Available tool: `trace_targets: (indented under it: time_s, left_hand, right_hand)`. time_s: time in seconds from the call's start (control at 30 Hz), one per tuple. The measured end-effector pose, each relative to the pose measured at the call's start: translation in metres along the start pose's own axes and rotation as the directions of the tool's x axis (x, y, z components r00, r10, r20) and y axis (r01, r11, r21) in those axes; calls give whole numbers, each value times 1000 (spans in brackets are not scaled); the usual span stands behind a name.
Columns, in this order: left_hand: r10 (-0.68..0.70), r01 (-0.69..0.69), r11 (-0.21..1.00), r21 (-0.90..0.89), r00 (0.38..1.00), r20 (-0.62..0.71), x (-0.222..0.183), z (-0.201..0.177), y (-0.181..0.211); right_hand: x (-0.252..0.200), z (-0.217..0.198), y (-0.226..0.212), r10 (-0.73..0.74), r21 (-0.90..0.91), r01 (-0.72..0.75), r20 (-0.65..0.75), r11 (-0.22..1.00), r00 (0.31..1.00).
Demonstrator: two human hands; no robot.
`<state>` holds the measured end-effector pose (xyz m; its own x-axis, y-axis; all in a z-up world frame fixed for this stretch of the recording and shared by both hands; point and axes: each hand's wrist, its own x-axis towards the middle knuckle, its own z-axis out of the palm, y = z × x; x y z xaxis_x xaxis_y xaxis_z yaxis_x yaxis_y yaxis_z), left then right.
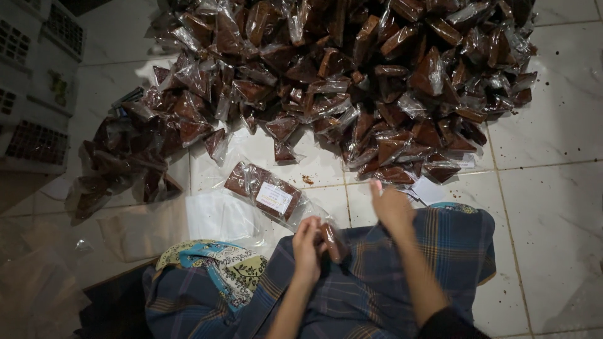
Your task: Labeling and sealing small bags of snacks using a hand-held heat sealer.
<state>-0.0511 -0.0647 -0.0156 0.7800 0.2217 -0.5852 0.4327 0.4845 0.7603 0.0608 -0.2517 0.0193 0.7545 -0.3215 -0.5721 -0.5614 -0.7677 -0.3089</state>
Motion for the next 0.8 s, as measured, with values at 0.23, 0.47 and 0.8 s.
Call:
trace_targets:
  time_s: [0.23, 0.47, 0.8]
  left_hand:
    - [-273, 420, 878, -230, 834, 480, -7, 0, 24]
    - [-190, 256, 949, -182, 930, 314, -28, 1, 56]
    - [-254, 253, 957, -139, 967, 12, -8, -12, 75]
  right_hand:
    - [72, 4, 32, 30, 69, -3, -380, 998, 924]
    - [56, 24, 41, -359, 82, 460, -511, 884, 781]
    - [-1, 12, 7, -323, 882, -167, 329, 440, 888]
